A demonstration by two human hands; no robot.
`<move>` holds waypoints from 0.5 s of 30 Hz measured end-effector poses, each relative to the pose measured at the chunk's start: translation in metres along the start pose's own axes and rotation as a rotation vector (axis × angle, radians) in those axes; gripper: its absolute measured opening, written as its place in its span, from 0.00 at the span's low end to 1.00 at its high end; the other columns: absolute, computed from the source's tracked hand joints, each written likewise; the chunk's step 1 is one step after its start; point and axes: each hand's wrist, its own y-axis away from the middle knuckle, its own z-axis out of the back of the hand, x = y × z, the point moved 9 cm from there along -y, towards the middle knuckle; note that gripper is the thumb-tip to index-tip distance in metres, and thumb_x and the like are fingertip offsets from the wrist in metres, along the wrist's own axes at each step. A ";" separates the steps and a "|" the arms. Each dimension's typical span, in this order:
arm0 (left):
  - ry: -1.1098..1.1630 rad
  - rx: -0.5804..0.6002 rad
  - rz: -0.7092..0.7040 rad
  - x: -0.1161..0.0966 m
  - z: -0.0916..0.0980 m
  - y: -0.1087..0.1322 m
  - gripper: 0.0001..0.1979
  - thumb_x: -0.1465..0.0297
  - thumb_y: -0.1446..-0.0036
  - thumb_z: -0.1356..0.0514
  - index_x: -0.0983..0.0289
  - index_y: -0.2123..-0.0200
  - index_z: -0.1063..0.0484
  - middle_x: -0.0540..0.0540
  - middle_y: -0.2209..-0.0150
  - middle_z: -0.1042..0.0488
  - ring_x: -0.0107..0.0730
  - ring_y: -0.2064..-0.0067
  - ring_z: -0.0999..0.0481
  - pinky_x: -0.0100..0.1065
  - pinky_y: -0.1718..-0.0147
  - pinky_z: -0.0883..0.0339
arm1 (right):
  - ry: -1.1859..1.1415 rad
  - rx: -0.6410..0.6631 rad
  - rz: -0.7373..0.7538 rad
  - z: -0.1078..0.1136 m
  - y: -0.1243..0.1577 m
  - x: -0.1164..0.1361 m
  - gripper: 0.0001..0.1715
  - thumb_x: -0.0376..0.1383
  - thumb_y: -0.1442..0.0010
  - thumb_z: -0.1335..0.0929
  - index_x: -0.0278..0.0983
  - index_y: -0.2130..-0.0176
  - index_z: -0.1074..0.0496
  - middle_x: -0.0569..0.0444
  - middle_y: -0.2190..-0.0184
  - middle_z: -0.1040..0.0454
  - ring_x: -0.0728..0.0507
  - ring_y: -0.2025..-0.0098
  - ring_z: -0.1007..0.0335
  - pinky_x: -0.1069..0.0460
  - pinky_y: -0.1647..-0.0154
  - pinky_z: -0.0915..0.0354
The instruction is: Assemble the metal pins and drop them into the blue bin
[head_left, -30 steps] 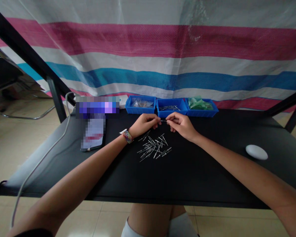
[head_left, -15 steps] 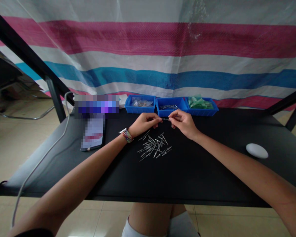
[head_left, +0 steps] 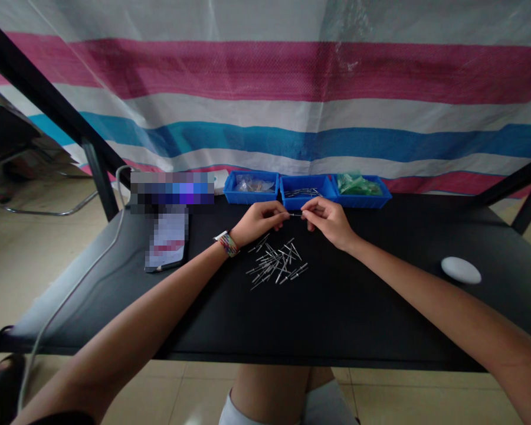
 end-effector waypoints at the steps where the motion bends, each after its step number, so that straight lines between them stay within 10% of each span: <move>1: -0.007 0.000 -0.003 -0.001 0.000 0.000 0.17 0.57 0.34 0.34 0.66 0.64 0.22 0.51 0.72 0.24 0.26 0.71 0.25 0.26 0.70 0.30 | 0.000 0.006 0.000 0.000 0.000 0.001 0.21 0.51 0.41 0.22 0.37 0.61 0.23 0.55 0.70 0.22 0.50 0.77 0.29 0.53 0.76 0.32; 15: -0.079 0.005 -0.015 -0.004 0.000 0.001 0.20 0.55 0.30 0.38 0.67 0.65 0.20 0.52 0.73 0.24 0.26 0.72 0.25 0.26 0.71 0.31 | 0.002 0.011 -0.019 -0.001 0.001 0.001 0.17 0.46 0.43 0.21 0.37 0.63 0.23 0.58 0.73 0.25 0.49 0.76 0.28 0.52 0.74 0.31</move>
